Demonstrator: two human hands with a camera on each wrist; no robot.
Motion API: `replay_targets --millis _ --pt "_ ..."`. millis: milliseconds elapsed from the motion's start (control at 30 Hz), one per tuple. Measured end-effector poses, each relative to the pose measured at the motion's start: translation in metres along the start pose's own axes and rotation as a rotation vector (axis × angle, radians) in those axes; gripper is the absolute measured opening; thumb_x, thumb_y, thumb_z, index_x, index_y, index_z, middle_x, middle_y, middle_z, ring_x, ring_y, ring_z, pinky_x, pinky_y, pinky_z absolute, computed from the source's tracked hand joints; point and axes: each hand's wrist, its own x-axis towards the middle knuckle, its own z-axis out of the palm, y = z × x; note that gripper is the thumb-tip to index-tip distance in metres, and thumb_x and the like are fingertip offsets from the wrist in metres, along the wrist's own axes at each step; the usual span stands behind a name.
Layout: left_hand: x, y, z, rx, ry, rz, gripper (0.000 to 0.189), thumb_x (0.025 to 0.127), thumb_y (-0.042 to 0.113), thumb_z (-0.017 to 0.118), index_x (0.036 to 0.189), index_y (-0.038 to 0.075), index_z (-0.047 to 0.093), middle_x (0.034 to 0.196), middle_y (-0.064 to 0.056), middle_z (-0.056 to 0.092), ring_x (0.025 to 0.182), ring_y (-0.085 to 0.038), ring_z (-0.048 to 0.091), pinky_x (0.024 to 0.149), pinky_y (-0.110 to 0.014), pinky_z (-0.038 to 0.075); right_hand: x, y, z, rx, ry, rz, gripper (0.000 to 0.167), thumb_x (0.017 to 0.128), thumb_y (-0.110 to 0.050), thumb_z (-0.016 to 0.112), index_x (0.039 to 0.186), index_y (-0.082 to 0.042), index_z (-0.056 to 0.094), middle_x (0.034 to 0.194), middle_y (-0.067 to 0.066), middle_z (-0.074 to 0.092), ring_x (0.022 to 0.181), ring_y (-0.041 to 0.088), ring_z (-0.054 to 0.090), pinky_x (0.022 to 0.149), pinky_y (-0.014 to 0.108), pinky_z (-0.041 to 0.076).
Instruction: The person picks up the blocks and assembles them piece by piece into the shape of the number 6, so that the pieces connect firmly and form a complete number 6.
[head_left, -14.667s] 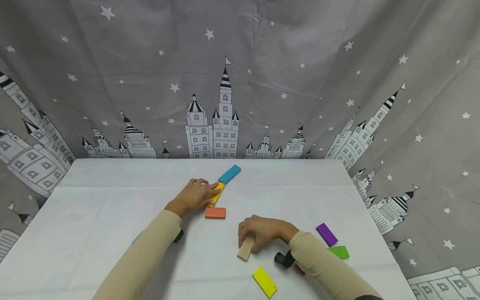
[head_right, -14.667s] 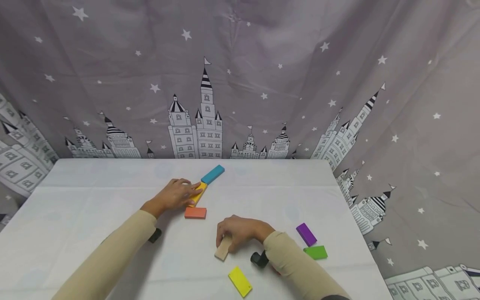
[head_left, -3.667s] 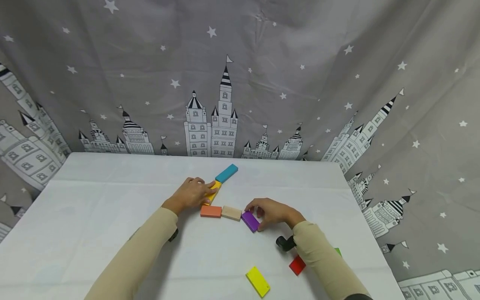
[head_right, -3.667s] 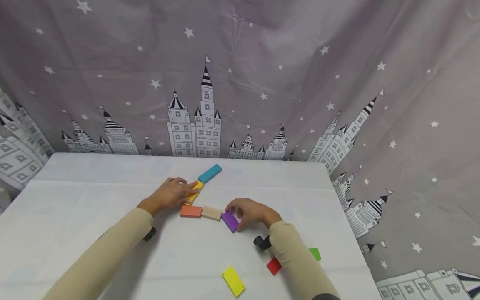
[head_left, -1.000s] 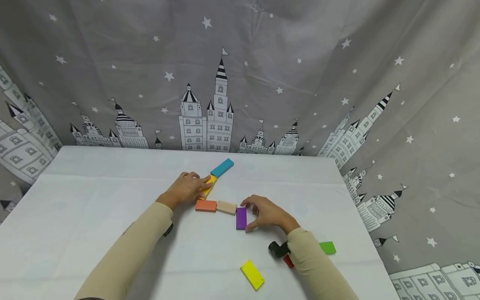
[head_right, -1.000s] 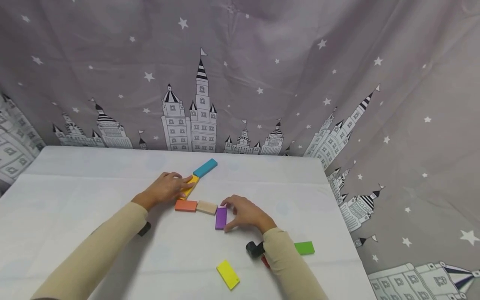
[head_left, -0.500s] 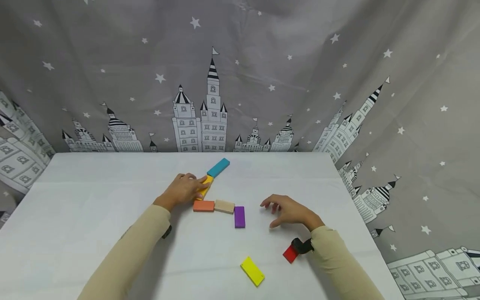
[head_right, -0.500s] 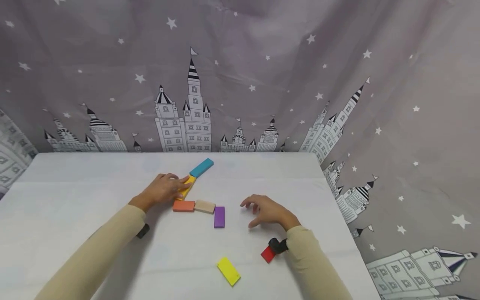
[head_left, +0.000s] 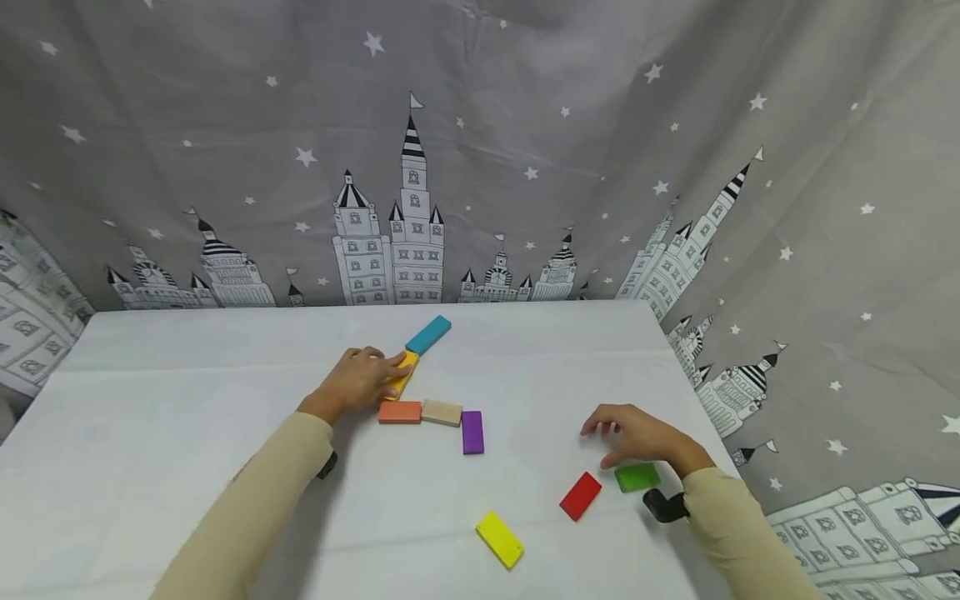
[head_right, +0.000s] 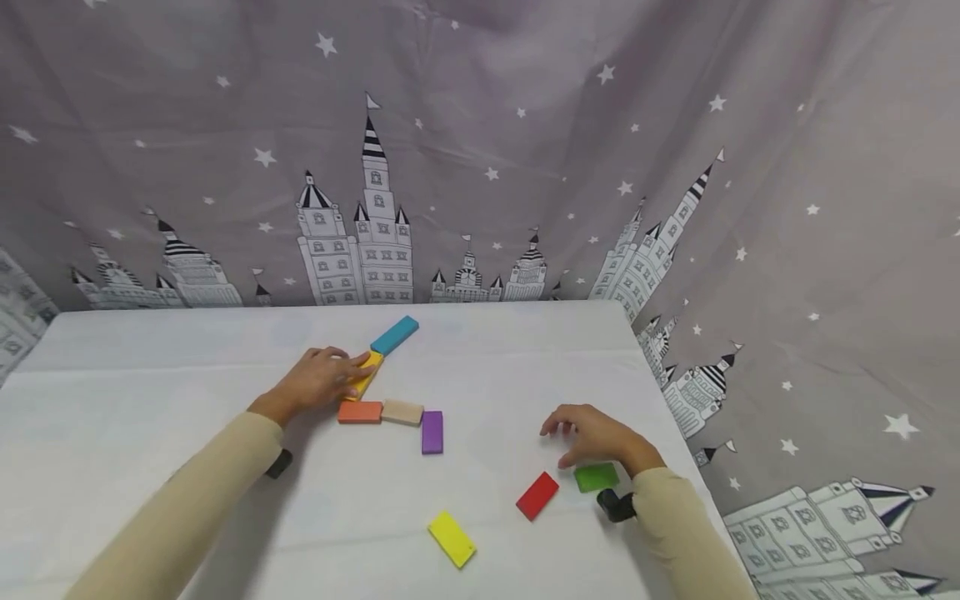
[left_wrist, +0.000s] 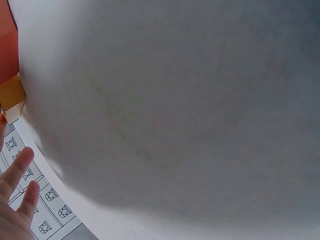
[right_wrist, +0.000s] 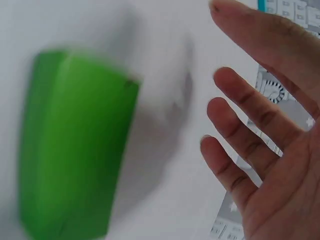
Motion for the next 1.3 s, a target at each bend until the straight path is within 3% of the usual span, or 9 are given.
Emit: replay_targets --millis 233,433,767,1133,1300 --pt "-0.001 -0.001 0.003 0.009 -0.002 -0.012 0.056 0.088 0.033 0.067 0.14 0.022 0.05 0.149 -0.004 0.043 0.127 -0.035 0.043 0.105 -0.057 0.03 -0.032 0.011 0.0 0.008 -0.048 0.024 0.042 0.067 -0.01 0.086 0.103 -0.015 0.066 0.101 -0.003 0.063 0.091 0.02 0.052 0.082 0.037 0.046" --pt "-0.004 -0.002 -0.001 0.014 -0.012 -0.021 0.056 0.088 0.033 0.066 0.14 0.022 0.05 0.149 -0.004 0.043 0.127 -0.036 0.043 0.106 -0.057 0.03 -0.046 0.018 0.001 0.039 -0.051 0.042 0.045 0.066 -0.012 0.087 0.105 -0.014 0.065 0.101 -0.004 0.062 0.089 0.016 0.051 0.079 0.031 0.046" --pt "-0.003 -0.003 0.0 0.027 0.004 -0.005 0.055 0.088 0.035 0.066 0.14 0.023 0.05 0.149 -0.003 0.043 0.125 -0.035 0.045 0.104 -0.056 0.032 -0.054 0.026 0.005 0.008 -0.005 0.064 0.037 0.066 -0.007 0.085 0.095 -0.016 0.065 0.093 -0.008 0.059 0.085 0.009 0.05 0.075 0.028 0.046" --pt "-0.005 0.002 -0.003 0.017 -0.001 -0.023 0.055 0.088 0.032 0.067 0.139 0.021 0.051 0.148 -0.002 0.044 0.126 -0.035 0.044 0.105 -0.057 0.031 -0.056 0.026 0.009 0.027 0.017 0.122 0.037 0.065 -0.006 0.086 0.094 -0.017 0.065 0.092 -0.009 0.061 0.088 0.014 0.053 0.08 0.03 0.049" --pt "-0.004 0.002 -0.004 0.023 -0.008 -0.028 0.056 0.088 0.033 0.067 0.14 0.022 0.049 0.148 -0.002 0.045 0.127 -0.035 0.044 0.106 -0.057 0.031 -0.052 0.025 0.011 -0.009 0.056 0.092 0.035 0.066 -0.006 0.084 0.093 -0.016 0.065 0.089 -0.011 0.061 0.084 0.009 0.053 0.079 0.029 0.05"
